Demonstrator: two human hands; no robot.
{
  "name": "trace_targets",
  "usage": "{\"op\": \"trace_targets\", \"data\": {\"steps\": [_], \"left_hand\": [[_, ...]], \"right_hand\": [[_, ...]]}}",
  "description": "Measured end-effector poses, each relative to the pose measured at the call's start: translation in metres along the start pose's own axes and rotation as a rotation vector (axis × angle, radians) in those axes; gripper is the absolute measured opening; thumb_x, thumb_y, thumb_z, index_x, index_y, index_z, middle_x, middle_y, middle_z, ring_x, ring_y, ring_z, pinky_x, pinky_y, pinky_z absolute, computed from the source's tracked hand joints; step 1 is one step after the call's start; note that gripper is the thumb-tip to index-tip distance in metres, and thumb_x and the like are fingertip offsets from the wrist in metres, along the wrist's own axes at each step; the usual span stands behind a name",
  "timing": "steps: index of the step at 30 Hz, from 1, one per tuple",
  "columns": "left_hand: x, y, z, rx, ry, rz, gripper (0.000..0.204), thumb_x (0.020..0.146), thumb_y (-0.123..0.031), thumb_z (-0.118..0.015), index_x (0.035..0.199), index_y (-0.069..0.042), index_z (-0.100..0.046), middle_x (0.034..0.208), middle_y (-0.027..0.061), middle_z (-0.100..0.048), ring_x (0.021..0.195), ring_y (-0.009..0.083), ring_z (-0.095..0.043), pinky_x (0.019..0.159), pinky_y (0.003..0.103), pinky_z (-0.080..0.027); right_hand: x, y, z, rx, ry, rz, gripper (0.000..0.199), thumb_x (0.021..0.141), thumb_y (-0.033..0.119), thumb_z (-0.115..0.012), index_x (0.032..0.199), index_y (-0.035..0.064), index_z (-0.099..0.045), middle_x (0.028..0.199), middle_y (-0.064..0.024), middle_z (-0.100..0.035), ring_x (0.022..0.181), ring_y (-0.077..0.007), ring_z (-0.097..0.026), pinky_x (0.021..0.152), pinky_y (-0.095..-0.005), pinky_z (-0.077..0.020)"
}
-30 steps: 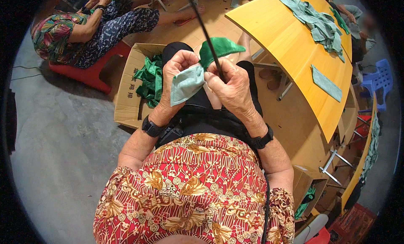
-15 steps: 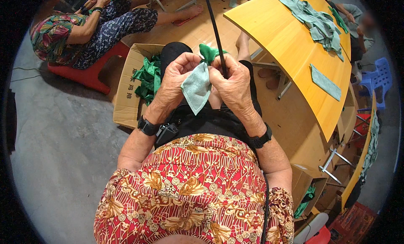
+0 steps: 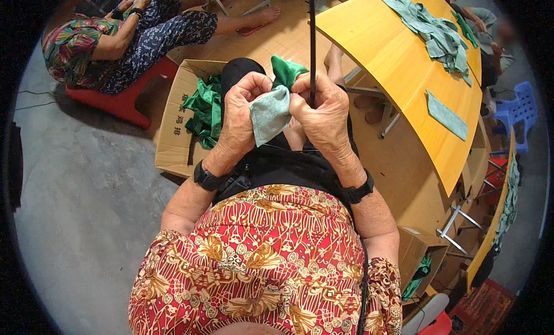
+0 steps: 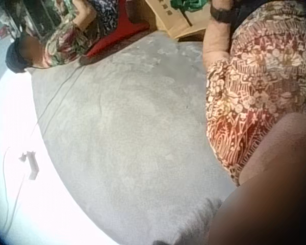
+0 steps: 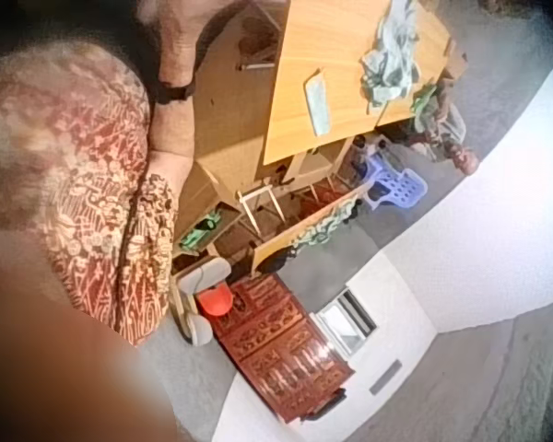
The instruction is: Folding and turning green fabric strips using a thin rod tool.
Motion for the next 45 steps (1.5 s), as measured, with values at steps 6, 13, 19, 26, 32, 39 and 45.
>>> {"op": "trace_targets", "data": {"steps": [6,13,19,26,32,39,45], "left_hand": [[0.005,0.01,0.01,0.154,-0.046,-0.07,0.017,0.081,-0.006,-0.07,0.084,-0.007,-0.054,0.079,-0.0044,-0.056,0.071,0.0014,-0.053,0.062,0.017,-0.045],[0.01,0.013,0.012,0.002,0.094,0.103,0.01,0.086,-0.008,-0.065,0.09,-0.007,-0.056,0.084,-0.0033,-0.057,0.074,0.0033,-0.055,0.064,0.018,-0.046],[0.008,0.003,0.017,0.015,0.144,0.17,0.015,0.086,-0.01,-0.068,0.096,-0.005,-0.058,0.088,-0.0017,-0.06,0.078,0.0046,-0.057,0.07,0.02,-0.049],[0.006,-0.001,0.016,0.124,0.171,0.174,0.015,0.084,-0.009,-0.07,0.089,-0.005,-0.057,0.083,-0.0025,-0.059,0.076,0.0038,-0.057,0.069,0.019,-0.048],[0.008,0.003,0.016,0.331,-0.005,-0.084,0.02,0.078,-0.005,-0.073,0.08,-0.004,-0.053,0.076,-0.0044,-0.055,0.068,0.0016,-0.051,0.059,0.018,-0.043],[0.011,0.002,0.019,0.105,0.116,-0.016,0.019,0.082,-0.01,-0.071,0.094,-0.004,-0.058,0.085,-0.0024,-0.06,0.076,0.0026,-0.055,0.062,0.018,-0.046],[0.01,0.003,0.032,0.035,0.187,0.234,0.024,0.092,-0.022,-0.062,0.111,-0.007,-0.057,0.102,0.0014,-0.064,0.092,0.0091,-0.063,0.077,0.026,-0.054]], "right_hand": [[-0.003,-0.006,-0.004,-0.189,0.079,0.015,0.008,0.074,-0.002,-0.061,0.08,0.0016,-0.056,0.068,0.0032,-0.053,0.061,-0.0017,-0.047,0.055,-0.0189,-0.0403],[0.003,-0.017,-0.004,-0.077,0.061,-0.025,0.013,0.075,-0.006,-0.057,0.085,0.0007,-0.053,0.079,0.0018,-0.055,0.073,-0.0025,-0.052,0.067,-0.0187,-0.0451],[0.002,-0.016,-0.006,0.032,0.069,-0.023,0.016,0.078,-0.009,-0.055,0.091,0.0004,-0.054,0.085,0.0013,-0.056,0.08,-0.0033,-0.054,0.074,-0.0185,-0.046],[-0.003,-0.008,-0.007,0.005,0.081,0.006,0.02,0.077,-0.009,-0.056,0.094,0.0002,-0.052,0.087,-0.0003,-0.056,0.079,-0.0038,-0.054,0.074,-0.0187,-0.0466],[-0.009,-0.001,-0.015,-0.131,0.05,0.069,0.021,0.075,-0.009,-0.056,0.094,0.0016,-0.051,0.078,-0.0005,-0.054,0.07,-0.0033,-0.052,0.063,-0.0192,-0.0449],[-0.006,-0.01,-0.016,-0.18,0.074,0.066,0.021,0.075,-0.007,-0.057,0.092,0.0017,-0.05,0.073,-0.0017,-0.051,0.067,-0.0037,-0.053,0.058,-0.0204,-0.0438],[-0.004,-0.013,-0.014,-0.086,0.092,0.028,0.021,0.076,-0.006,-0.059,0.095,0.0006,-0.05,0.081,-0.003,-0.055,0.078,-0.0048,-0.057,0.068,-0.0204,-0.0477]]}}
Point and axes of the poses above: each hand's wrist, its own x-axis towards the middle knuckle, its own z-axis out of the back of the hand, y = z × x, the point moved 4 cm from there along x, towards the middle knuckle
